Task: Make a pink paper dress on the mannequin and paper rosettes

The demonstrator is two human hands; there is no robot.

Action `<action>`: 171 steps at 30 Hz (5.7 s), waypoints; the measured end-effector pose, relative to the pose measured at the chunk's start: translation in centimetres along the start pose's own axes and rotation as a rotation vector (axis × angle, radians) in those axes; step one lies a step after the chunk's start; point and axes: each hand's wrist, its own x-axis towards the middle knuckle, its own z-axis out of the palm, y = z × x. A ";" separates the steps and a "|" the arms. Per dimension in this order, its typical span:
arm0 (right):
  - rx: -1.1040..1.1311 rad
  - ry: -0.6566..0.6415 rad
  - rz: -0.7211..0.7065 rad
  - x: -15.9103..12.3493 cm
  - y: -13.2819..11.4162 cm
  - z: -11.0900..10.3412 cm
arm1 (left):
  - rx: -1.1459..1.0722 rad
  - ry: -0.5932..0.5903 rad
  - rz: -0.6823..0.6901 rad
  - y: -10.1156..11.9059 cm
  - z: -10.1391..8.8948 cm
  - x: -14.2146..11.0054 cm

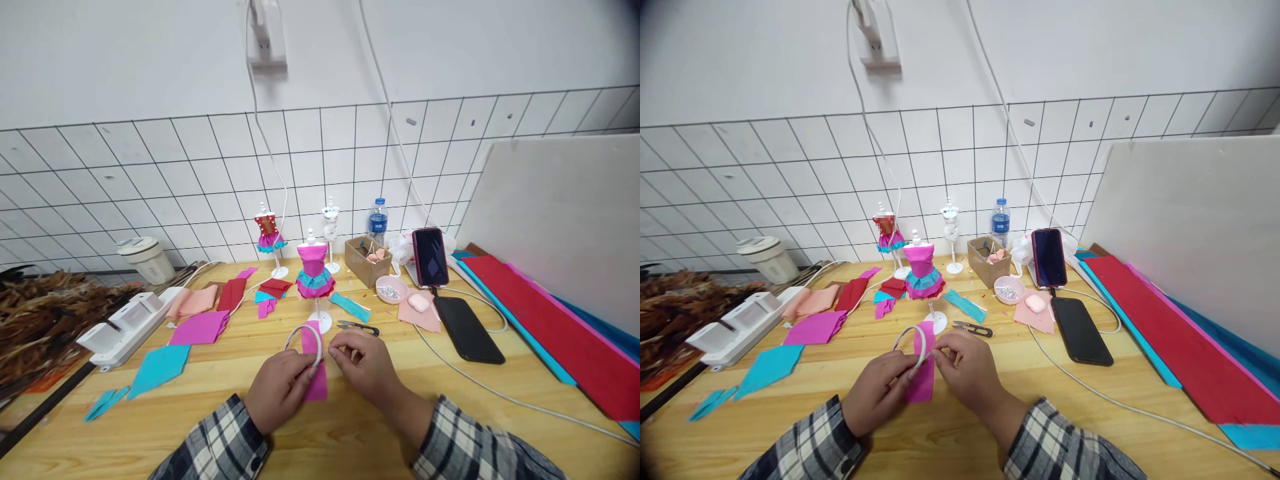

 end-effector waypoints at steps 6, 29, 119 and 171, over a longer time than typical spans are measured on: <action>0.007 0.059 -0.006 0.3 0.3 -0.5 | -0.055 0.023 -0.023 -0.2 -0.3 0.0; 0.032 0.013 -0.171 0.0 -1.1 -2.7 | -0.104 0.612 -0.608 -5.0 -2.8 -1.0; 0.021 -0.143 0.085 -0.2 -1.3 -1.9 | -0.371 0.008 -0.190 2.8 -0.2 0.7; 0.006 -0.174 0.043 -1.2 -1.5 0.2 | -0.393 0.019 -0.199 2.3 0.1 0.4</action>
